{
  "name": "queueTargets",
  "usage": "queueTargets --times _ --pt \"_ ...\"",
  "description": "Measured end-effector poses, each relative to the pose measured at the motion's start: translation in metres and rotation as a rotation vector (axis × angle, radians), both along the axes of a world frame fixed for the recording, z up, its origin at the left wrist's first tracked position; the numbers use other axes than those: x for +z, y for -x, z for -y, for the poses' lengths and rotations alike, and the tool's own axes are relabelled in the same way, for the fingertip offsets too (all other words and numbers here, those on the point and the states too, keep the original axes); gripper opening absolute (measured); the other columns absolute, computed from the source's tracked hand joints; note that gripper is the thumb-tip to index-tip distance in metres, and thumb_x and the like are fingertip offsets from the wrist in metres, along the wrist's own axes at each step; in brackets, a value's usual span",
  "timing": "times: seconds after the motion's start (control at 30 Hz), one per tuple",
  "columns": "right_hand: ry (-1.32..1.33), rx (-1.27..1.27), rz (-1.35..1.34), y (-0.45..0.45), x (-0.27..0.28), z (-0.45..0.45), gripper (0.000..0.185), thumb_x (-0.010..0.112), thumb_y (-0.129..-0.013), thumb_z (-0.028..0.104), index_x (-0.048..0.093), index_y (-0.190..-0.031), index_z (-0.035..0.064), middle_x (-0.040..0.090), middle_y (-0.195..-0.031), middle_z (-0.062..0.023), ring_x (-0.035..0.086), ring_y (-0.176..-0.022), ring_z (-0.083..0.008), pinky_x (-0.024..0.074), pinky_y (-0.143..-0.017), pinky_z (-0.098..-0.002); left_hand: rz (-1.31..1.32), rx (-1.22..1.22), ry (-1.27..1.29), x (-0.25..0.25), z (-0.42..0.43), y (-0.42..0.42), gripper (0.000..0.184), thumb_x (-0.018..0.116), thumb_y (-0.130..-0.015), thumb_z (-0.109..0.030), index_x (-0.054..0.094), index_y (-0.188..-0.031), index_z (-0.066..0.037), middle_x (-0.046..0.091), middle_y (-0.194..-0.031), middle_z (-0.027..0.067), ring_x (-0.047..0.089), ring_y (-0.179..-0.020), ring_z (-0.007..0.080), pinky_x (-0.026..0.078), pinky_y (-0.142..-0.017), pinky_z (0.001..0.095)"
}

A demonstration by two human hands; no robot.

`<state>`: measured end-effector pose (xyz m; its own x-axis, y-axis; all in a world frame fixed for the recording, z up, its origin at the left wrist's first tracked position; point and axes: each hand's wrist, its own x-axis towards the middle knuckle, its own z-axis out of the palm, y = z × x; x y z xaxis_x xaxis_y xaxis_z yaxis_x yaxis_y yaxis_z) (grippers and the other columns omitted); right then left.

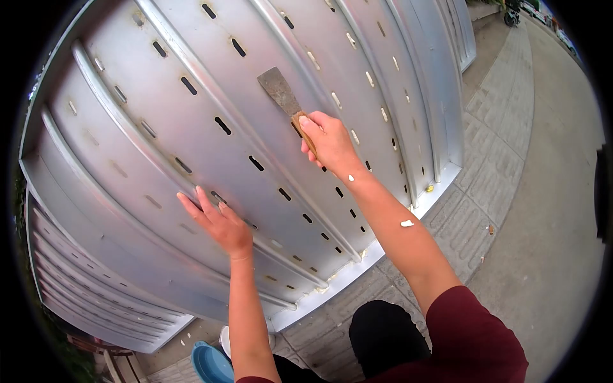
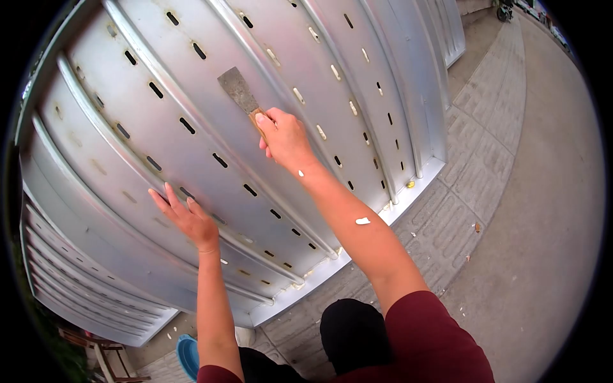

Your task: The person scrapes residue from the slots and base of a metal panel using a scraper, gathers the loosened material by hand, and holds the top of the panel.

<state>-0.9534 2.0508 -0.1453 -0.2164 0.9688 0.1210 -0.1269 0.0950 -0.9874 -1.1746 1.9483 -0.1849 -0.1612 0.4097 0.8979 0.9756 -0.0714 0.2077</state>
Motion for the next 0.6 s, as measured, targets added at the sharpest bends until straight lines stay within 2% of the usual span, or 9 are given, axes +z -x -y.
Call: queueTargets --times 0.03,0.13,0.23,0.33,0.43,0.53,0.6 --pt "-0.021 -0.011 0.007 0.002 0.009 -0.002 0.027 0.048 -0.098 0.027 0.06 -0.098 0.0026 0.058 -0.064 -0.0037 0.049 -0.048 -0.0075 0.0376 -0.04 -0.0234 0.002 -0.012 -0.007 0.0 -0.001 0.0 0.053 0.044 -0.091 0.004 0.034 -0.143 0.0 0.014 -0.155 0.0241 0.017 -0.143 0.0402 0.023 -0.114 0.0469" --pt "0.021 -0.076 0.173 -0.021 -0.018 0.018 0.027 0.048 -0.098 0.027 0.059 -0.094 0.0028 0.058 -0.064 -0.0036 0.049 -0.048 -0.0081 0.0393 -0.043 -0.0246 0.008 -0.045 -0.034 0.002 -0.002 0.003 0.053 0.044 -0.09 0.004 0.035 -0.142 0.001 0.014 -0.154 0.024 0.017 -0.143 0.0401 0.023 -0.114 0.0468" --pt "-0.066 -0.127 0.233 -0.02 -0.026 0.021 0.028 0.048 -0.098 0.027 0.059 -0.093 0.0022 0.058 -0.063 -0.0035 0.05 -0.049 -0.0086 0.0413 -0.047 -0.0258 0.028 -0.056 -0.043 -0.002 -0.001 -0.001 0.051 0.044 -0.09 0.005 0.037 -0.141 0.002 0.014 -0.155 0.0238 0.016 -0.144 0.0395 0.022 -0.115 0.0463" --pt "-0.168 -0.163 0.316 -0.011 -0.006 0.006 0.029 0.047 -0.098 0.027 0.06 -0.097 0.0013 0.057 -0.062 -0.0038 0.05 -0.049 -0.009 0.0423 -0.05 -0.0268 0.038 -0.047 -0.012 -0.001 0.002 -0.003 0.05 0.043 -0.09 0.005 0.038 -0.14 0.002 0.014 -0.155 0.0237 0.016 -0.144 0.039 0.022 -0.115 0.0456" --pt "-0.083 -0.158 0.258 -0.013 -0.017 0.018 0.028 0.047 -0.098 0.027 0.059 -0.093 0.0022 0.057 -0.062 -0.0036 0.05 -0.049 -0.0091 0.0417 -0.048 -0.0259 0.014 -0.016 -0.008 0.003 0.0 0.001 0.05 0.044 -0.089 0.006 0.039 -0.139 0.003 0.013 -0.154 0.024 0.016 -0.144 0.0392 0.022 -0.115 0.0452" --pt "-0.035 -0.077 0.17 -0.005 -0.003 0.012 0.027 0.047 -0.098 0.026 0.059 -0.092 0.0027 0.057 -0.063 -0.0037 0.05 -0.048 -0.0091 0.0401 -0.044 -0.0253 0.032 -0.032 -0.021 0.0 0.0 -0.002 0.049 0.045 -0.088 0.008 0.04 -0.137 0.004 0.013 -0.154 0.0246 0.016 -0.144 0.0396 0.022 -0.116 0.0452" --pt "-0.03 -0.017 -0.054 0.011 0.029 -0.007 0.027 0.048 -0.098 0.027 0.058 -0.092 0.0027 0.056 -0.062 -0.0038 0.049 -0.047 -0.0089 0.0386 -0.041 -0.0251 0.036 -0.038 -0.008 0.0 0.001 0.0 0.047 0.044 -0.09 0.005 0.04 -0.137 0.004 0.013 -0.154 0.0239 0.016 -0.144 0.039 0.021 -0.116 0.045"
